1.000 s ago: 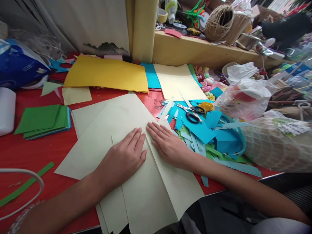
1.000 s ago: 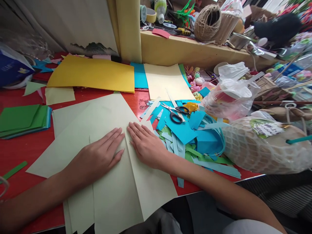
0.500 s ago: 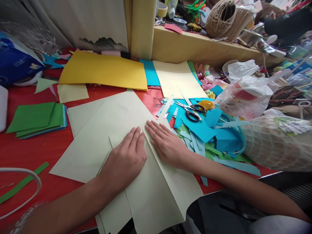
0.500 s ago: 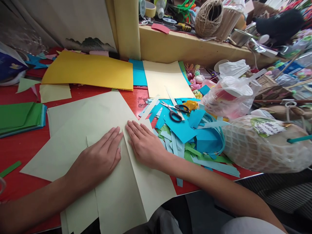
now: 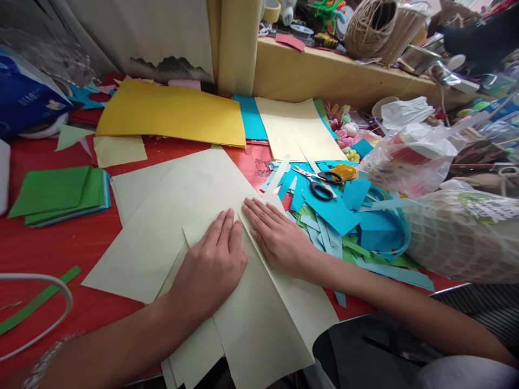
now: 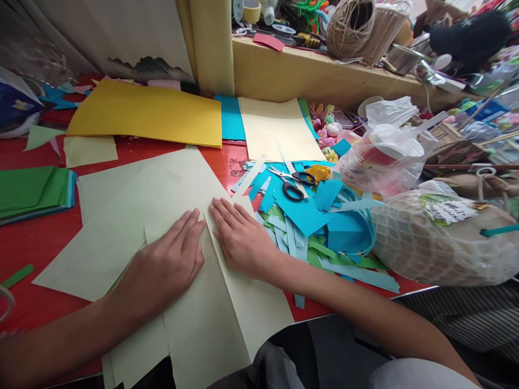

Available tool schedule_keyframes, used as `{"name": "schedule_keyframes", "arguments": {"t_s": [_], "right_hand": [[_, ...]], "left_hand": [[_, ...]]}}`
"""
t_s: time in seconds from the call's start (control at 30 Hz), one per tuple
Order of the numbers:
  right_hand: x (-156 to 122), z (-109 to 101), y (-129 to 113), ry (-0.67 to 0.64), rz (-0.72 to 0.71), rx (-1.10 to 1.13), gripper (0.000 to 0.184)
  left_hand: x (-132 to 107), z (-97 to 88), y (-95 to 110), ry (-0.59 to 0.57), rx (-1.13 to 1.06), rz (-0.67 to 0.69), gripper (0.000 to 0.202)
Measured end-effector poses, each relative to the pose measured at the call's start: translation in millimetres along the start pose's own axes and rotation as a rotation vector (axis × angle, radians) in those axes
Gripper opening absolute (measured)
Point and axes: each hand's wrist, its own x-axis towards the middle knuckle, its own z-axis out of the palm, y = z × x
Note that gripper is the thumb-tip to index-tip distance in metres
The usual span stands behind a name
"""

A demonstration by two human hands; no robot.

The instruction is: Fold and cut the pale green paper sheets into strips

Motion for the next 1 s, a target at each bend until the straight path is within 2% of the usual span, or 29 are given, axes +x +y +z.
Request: {"name": "schedule_keyframes", "arguments": {"t_s": [0.17, 0.3, 0.6, 0.8, 1.0], "right_hand": [[-1, 0, 0, 0.008, 0.005, 0.019, 0.051], [-1, 1, 0, 0.007, 0.003, 0.020, 0.051], [5, -6, 5, 0.082, -0.020, 0.048, 0.053], [5, -7, 3, -0.038, -0.079, -0.001, 0.057], [8, -3, 4, -0.046, -0.029, -0.035, 0.057]], "left_hand": [[0, -0.1, 4, -0.032, -0.076, -0.056, 0.037], [-1, -1.9, 4, -0.058, -0.057, -0.051, 0.039], [-6, 3.6, -21, -0.187, -0.125, 0.025, 0.054], [-2, 4.7, -32, -0.194, -0.123, -0.001, 0.056], [-1, 5.4, -31, -0.234, -0.165, 0.068, 0.058]]}}
